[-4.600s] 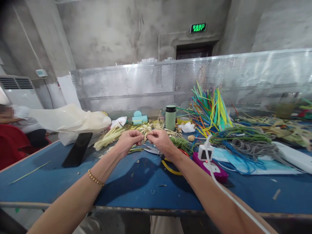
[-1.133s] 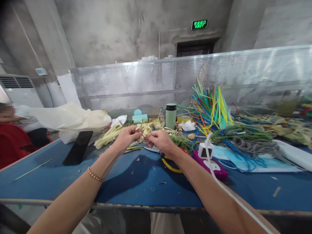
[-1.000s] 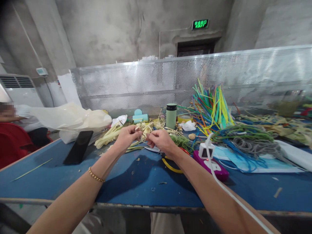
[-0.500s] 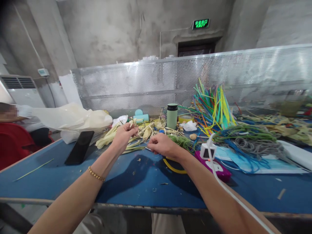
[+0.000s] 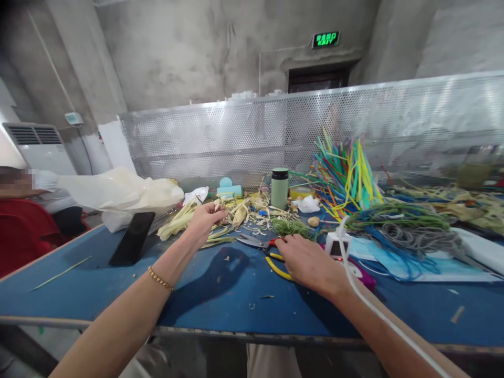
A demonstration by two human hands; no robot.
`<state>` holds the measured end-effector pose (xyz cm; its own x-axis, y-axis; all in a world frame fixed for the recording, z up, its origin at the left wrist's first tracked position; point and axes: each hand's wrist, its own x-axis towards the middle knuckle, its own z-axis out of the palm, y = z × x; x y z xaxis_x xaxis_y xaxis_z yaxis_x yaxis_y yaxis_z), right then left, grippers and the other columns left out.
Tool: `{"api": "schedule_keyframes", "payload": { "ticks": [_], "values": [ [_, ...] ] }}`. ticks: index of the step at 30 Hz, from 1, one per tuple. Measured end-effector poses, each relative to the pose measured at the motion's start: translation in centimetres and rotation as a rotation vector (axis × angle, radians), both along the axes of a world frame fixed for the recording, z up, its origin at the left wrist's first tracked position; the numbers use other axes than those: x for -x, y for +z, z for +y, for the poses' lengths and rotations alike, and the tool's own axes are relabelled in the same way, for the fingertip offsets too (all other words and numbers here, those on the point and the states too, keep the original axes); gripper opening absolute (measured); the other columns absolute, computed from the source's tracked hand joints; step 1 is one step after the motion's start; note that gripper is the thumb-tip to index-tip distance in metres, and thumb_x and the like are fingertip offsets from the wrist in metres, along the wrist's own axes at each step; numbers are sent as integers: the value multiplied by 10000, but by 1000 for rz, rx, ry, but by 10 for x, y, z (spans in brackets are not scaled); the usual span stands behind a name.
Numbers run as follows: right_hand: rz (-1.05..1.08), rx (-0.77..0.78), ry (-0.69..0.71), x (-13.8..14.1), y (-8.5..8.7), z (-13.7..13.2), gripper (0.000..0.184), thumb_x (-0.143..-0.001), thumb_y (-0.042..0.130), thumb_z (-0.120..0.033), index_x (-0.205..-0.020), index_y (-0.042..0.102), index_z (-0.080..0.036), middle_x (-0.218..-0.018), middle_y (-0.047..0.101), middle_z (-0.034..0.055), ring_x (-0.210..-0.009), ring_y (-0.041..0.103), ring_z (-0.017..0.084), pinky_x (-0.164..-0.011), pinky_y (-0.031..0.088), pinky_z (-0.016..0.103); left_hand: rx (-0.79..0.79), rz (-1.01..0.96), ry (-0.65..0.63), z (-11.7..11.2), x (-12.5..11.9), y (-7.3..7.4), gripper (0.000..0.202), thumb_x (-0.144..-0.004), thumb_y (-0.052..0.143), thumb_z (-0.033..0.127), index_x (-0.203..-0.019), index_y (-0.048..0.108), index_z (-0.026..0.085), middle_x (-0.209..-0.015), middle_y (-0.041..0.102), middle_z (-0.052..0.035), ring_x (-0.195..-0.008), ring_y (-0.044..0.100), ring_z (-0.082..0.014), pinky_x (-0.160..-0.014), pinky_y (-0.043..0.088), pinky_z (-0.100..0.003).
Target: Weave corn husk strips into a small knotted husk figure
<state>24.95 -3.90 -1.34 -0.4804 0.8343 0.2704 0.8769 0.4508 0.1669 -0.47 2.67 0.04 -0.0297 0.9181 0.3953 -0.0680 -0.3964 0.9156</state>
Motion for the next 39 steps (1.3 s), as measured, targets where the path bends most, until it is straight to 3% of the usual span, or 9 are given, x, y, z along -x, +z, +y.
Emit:
{"api": "schedule_keyframes", "payload": {
  "ticks": [6, 12, 15, 19, 23, 25, 28, 33, 39],
  "values": [
    [-86, 5, 100, -2, -8, 11, 410, -849, 445, -117, -1233, 588, -150, -998, 660, 140, -913, 612, 244, -780, 437, 312, 25, -53, -32, 0, 3, 3, 265, -572, 744, 222, -606, 488, 161, -542, 515, 38, -510, 490, -77, -503, 299, -224],
    [-116, 104, 5, 5, 0, 17, 463, -755, 476, -108, -1201, 595, -146, -975, 643, 135, -881, 617, 265, -756, 431, 332, -69, -72, 95, 7, 22, 12, 229, -590, 732, 232, -640, 523, 151, -588, 542, 31, -524, 483, -74, -509, 300, -219],
    [-47, 171, 21, 4, 5, 16, 547, -720, 491, -125, -1262, 561, -145, -1022, 635, 137, -947, 621, 264, -806, 449, 325, -123, -31, 178, 10, 29, 14, 204, -600, 715, 235, -634, 533, 149, -568, 527, 38, -529, 463, -76, -514, 297, -219],
    [108, 269, 22, -1, 7, 23, 639, -671, 523, -129, -1310, 552, -142, -1066, 655, 138, -997, 625, 252, -856, 470, 301, -119, -9, 187, 11, 29, 14, 187, -601, 702, 243, -643, 547, 146, -569, 520, 34, -538, 462, -83, -516, 298, -226],
    [322, 371, 33, -6, 4, 32, 474, -681, 583, -231, -1145, 668, -191, -1106, 693, 96, -973, 654, 246, -840, 498, 288, -101, -6, 196, 11, 27, 14, 189, -592, 702, 249, -652, 557, 144, -549, 500, 40, -531, 452, -86, -518, 297, -230],
    [423, 344, 38, -7, 5, 32, 415, -697, 626, -343, -1087, 681, -213, -1053, 708, 80, -925, 661, 248, -816, 508, 300, -85, -1, 196, 12, 27, 13, 194, -589, 705, 256, -651, 558, 146, -535, 490, 43, -526, 445, -87, -518, 292, -232],
    [533, 323, 11, -5, 18, 24, 502, -695, 658, -495, -1109, 644, -212, -953, 697, 69, -840, 646, 239, -745, 507, 314, -80, 2, 186, 13, 29, 13, 206, -590, 709, 266, -649, 551, 149, -541, 494, 41, -533, 447, -91, -521, 286, -233],
    [580, 476, 59, 6, 47, 13, 557, -705, 650, -614, -1076, 605, -201, -771, 617, 19, -692, 557, 178, -614, 432, 274, -126, 67, 154, 11, 28, 13, 196, -619, 704, 267, -648, 551, 148, -558, 492, 40, -538, 423, -84, -542, 284, -234],
    [607, 605, 145, 14, 35, 25, 528, -682, 697, -596, -1011, 608, -193, -655, 495, -35, -585, 423, 117, -529, 310, 232, -186, 211, 83, 6, 24, 12, 220, -678, 677, 278, -613, 503, 160, -573, 467, 37, -564, 410, -88, -554, 274, -237]
  ]
}}
